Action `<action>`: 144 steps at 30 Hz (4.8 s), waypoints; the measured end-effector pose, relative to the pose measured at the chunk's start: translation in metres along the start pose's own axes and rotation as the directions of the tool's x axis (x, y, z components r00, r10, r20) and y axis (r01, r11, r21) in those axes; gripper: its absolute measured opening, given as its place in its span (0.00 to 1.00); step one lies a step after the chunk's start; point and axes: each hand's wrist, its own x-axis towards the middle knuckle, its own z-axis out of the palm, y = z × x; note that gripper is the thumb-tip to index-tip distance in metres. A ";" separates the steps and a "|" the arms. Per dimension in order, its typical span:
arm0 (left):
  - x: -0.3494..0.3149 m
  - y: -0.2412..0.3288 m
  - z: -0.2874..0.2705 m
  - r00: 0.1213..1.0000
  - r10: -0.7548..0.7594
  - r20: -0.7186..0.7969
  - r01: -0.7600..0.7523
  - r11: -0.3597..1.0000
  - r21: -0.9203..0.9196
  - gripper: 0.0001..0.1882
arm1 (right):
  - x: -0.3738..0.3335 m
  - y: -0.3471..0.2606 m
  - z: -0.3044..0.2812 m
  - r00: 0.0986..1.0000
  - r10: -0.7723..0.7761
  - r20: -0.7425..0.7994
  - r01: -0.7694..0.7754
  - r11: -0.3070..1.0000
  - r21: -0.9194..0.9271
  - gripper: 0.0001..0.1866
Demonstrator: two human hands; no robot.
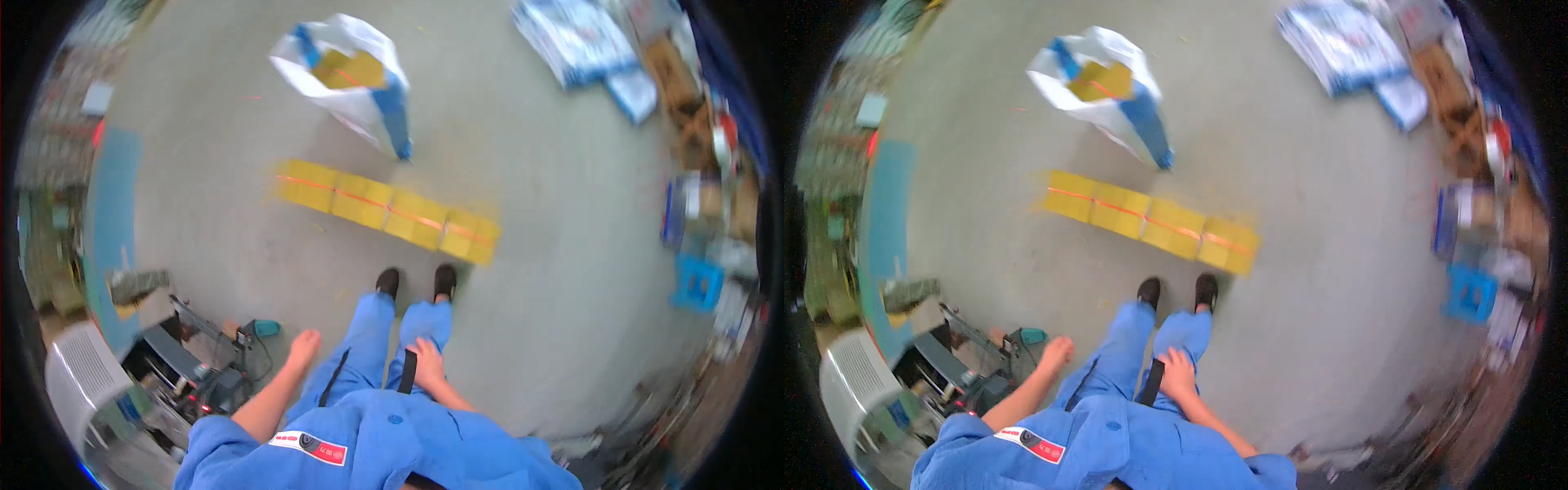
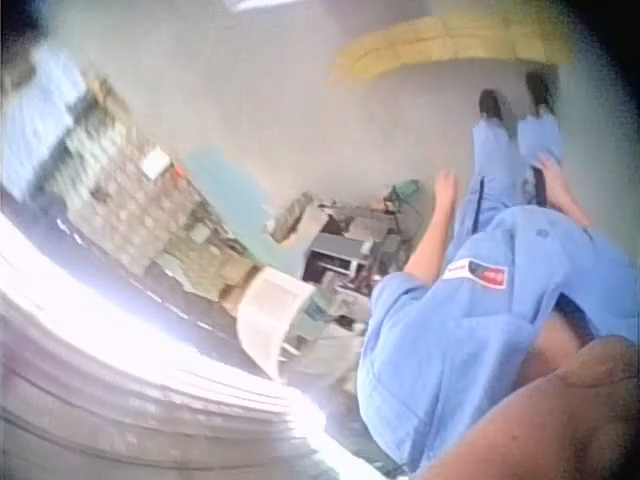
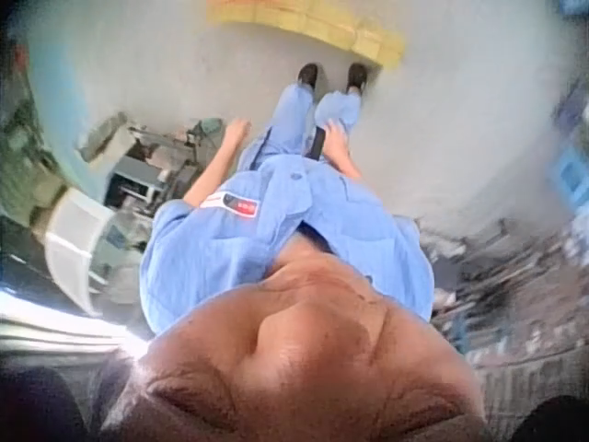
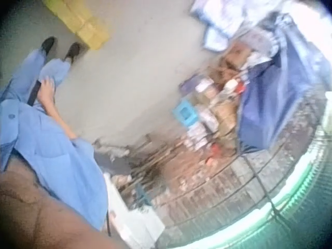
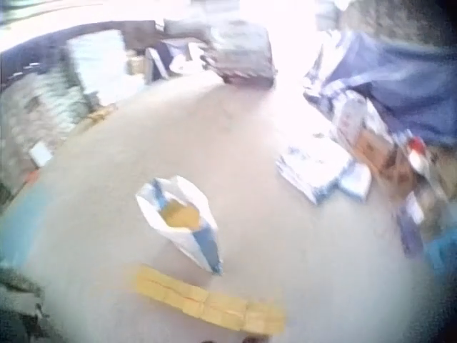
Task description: The person is weighing and organizing stacks of yellow paper blocks using a scale and a conveyor belt.
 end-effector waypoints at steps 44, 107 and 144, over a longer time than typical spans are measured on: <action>-0.265 -0.476 -0.344 0.262 -0.114 -0.958 0.037 0.993 -0.108 0.31 | 0.056 -0.459 0.529 0.564 0.079 0.822 -0.179 0.984 0.028 0.21; -0.710 -0.726 0.221 -0.378 -0.903 0.204 -0.279 -0.099 -0.955 0.14 | -0.596 -0.340 0.867 -0.294 0.684 0.667 0.952 0.269 0.144 0.11; -1.060 -0.912 0.507 -0.913 -0.370 0.169 -0.017 -0.378 -0.925 0.24 | -1.334 -0.005 0.695 -0.818 0.349 -0.457 -0.285 0.446 0.849 0.30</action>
